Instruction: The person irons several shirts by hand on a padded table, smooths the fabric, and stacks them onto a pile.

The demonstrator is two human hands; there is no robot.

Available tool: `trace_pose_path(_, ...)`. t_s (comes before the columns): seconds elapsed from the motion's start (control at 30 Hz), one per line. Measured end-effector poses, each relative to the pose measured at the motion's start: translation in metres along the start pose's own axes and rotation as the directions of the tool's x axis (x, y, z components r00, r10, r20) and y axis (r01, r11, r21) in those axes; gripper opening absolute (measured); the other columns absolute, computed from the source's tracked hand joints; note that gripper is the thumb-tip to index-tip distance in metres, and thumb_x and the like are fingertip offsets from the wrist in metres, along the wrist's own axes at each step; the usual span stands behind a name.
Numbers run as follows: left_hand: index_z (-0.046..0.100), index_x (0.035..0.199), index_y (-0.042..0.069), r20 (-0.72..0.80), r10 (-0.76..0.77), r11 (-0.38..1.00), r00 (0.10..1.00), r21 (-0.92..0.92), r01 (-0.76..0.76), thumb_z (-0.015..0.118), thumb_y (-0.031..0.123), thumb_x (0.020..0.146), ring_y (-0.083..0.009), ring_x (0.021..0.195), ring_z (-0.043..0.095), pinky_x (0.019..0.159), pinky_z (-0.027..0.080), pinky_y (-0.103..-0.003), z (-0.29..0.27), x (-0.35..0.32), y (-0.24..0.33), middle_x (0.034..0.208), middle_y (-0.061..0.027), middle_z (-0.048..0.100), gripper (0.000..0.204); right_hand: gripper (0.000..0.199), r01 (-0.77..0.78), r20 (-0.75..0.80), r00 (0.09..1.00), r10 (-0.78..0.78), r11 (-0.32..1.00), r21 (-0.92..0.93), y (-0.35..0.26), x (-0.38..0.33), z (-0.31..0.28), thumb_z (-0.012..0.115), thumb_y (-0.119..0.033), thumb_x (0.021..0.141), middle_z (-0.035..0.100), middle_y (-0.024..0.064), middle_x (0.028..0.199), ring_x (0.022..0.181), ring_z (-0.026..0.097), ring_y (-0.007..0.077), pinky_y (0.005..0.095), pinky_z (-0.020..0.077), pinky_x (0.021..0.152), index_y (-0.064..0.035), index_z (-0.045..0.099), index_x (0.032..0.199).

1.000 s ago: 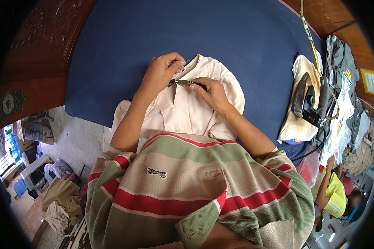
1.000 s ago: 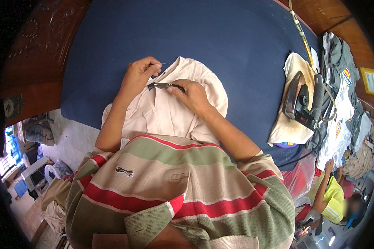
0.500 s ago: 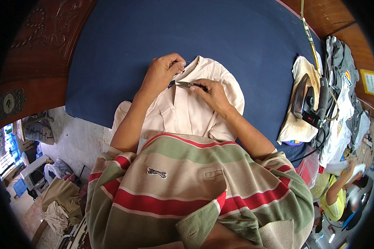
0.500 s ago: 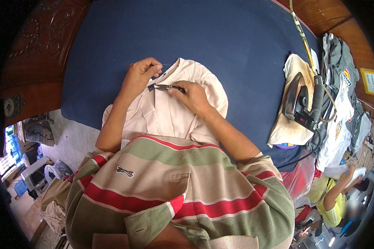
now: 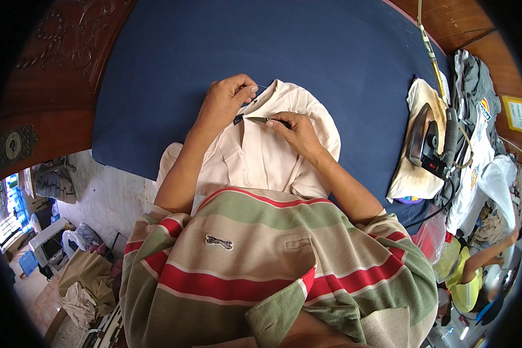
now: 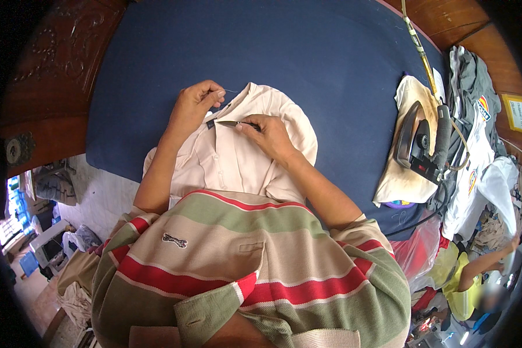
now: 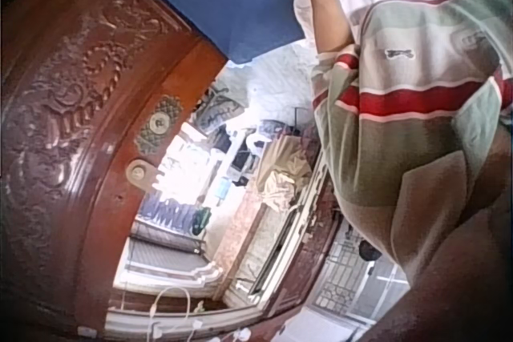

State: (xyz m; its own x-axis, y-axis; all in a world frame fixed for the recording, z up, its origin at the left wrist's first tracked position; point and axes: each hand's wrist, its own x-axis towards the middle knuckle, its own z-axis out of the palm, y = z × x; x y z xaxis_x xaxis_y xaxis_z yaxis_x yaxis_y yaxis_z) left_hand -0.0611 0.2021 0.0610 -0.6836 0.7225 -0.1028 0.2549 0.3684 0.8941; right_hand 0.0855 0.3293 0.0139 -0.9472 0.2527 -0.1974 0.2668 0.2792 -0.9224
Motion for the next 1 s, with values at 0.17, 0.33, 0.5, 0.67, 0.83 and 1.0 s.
trace_pose_path(0.17,0.060,0.088,0.000,-0.182,0.024,0.994,0.983,-0.100,-0.042,0.054,0.010,0.083,-0.0108,0.070,0.057,0.066,0.046,-0.024,-0.005,0.004,-0.008,0.079,-0.0055,0.061,0.012,0.030,-0.052,-0.019,0.998,0.053,0.998,0.025,-0.017,-0.003,-0.007,0.060,-0.026,0.080,0.064,0.0108,0.081,0.067,0.057,0.0156,0.0280,0.0447,0.062,0.0004,0.063,0.095)
trace_pose_path(0.33,0.045,0.117,0.001,-0.923,0.056,0.997,0.381,0.075,0.033,0.052,0.005,0.082,-0.0222,0.100,0.050,0.088,0.038,-0.031,-0.060,0.013,-0.052,0.112,-0.0119,0.051,0.035,0.029,0.101,-0.632,0.755,-0.172,0.984,-0.147,-0.006,0.022,-0.089,0.056,-0.023,0.084,0.062,0.0083,0.079,0.068,0.054,0.0123,0.0268,0.0438,0.062,0.0015,0.060,0.098)
trace_pose_path(0.5,0.056,0.103,0.007,-0.224,0.110,0.968,0.968,0.243,-0.054,0.056,0.013,0.079,-0.0258,0.094,0.057,0.082,0.044,-0.034,-0.023,-0.003,-0.043,0.103,-0.0097,0.059,0.024,0.033,-0.353,-0.510,0.667,-0.543,0.373,-0.858,0.031,0.041,-0.196,0.058,-0.027,0.081,0.062,0.0130,0.094,0.083,0.060,0.0261,0.0342,0.0457,0.070,-0.0079,0.057,0.108)
trace_pose_path(0.67,0.056,0.091,0.009,0.077,0.113,0.923,0.991,0.360,-0.134,0.061,0.017,0.077,-0.0225,0.079,0.058,0.068,0.045,-0.032,0.016,0.006,-0.030,0.085,-0.0072,0.060,0.017,0.036,0.099,0.043,0.995,-0.094,0.749,-0.655,-0.039,0.026,-0.063,0.056,-0.019,0.078,0.063,0.0144,0.081,0.077,0.060,0.0313,0.0392,0.0470,0.068,-0.0132,0.053,0.113)
trace_pose_path(0.83,0.053,0.082,0.005,0.332,0.239,0.867,0.913,0.350,-0.354,0.057,0.008,0.074,-0.0245,0.077,0.055,0.067,0.043,-0.034,0.025,0.019,-0.037,0.084,-0.0078,0.055,0.009,0.026,0.193,0.170,0.978,-0.117,0.812,-0.551,-0.016,0.026,-0.015,0.052,-0.019,0.079,0.062,0.0171,0.078,0.076,0.060,0.0327,0.0420,0.0463,0.067,-0.0093,0.058,0.103)
trace_pose_path(1.0,0.060,0.093,0.008,0.395,0.181,0.732,0.901,0.558,-0.392,0.047,0.001,0.076,-0.0238,0.089,0.055,0.076,0.043,-0.034,0.003,-0.005,-0.015,0.095,-0.0074,0.055,0.023,0.023,-0.120,0.052,0.991,0.124,0.990,-0.074,-0.029,-0.021,-0.022,0.052,-0.021,0.084,0.054,0.0090,0.059,0.064,0.059,0.0164,0.0310,0.0423,0.054,-0.0006,0.062,0.079)
